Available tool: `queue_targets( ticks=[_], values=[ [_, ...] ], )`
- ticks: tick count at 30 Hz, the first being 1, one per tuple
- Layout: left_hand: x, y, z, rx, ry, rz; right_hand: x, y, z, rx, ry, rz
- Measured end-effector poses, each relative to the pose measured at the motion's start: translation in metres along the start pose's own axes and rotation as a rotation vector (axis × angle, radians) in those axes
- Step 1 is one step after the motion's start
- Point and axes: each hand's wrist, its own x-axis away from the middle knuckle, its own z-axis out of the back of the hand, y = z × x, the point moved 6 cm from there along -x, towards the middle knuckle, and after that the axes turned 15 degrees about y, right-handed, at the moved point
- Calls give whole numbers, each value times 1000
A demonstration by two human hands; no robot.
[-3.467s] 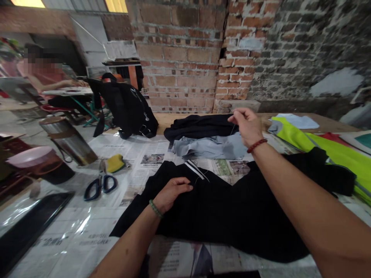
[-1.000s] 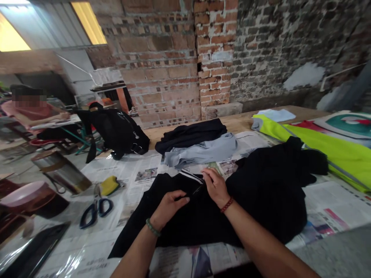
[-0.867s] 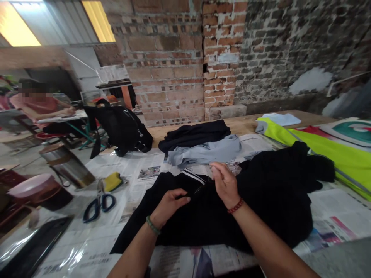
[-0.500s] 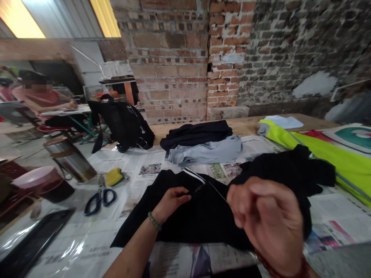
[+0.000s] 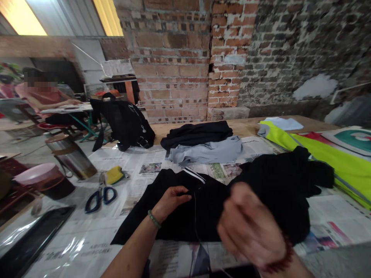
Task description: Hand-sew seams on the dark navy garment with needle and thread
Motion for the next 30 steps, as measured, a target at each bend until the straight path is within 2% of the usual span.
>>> queue_targets(
  ticks=[3, 5, 8, 11, 23, 30],
  values=[
    [2, 5, 1, -18, 6, -21, 4, 42, -25, 230, -135, -331],
    [3, 7, 2, -9, 8, -29, 3, 68, -30, 415, -137, -400],
    [3, 7, 2, 30, 15, -18, -2, 85, -31, 599, -80, -271],
    [2, 8, 3, 25, 38, -36, -3, 87, -31, 685, -74, -190],
    [4, 17, 2, -82, 84, -212, -3, 91, -33, 646, -73, -184],
    [5, 19, 2, -133, 87, -261, -2, 92, -32, 661, -87, -188]
  ],
)
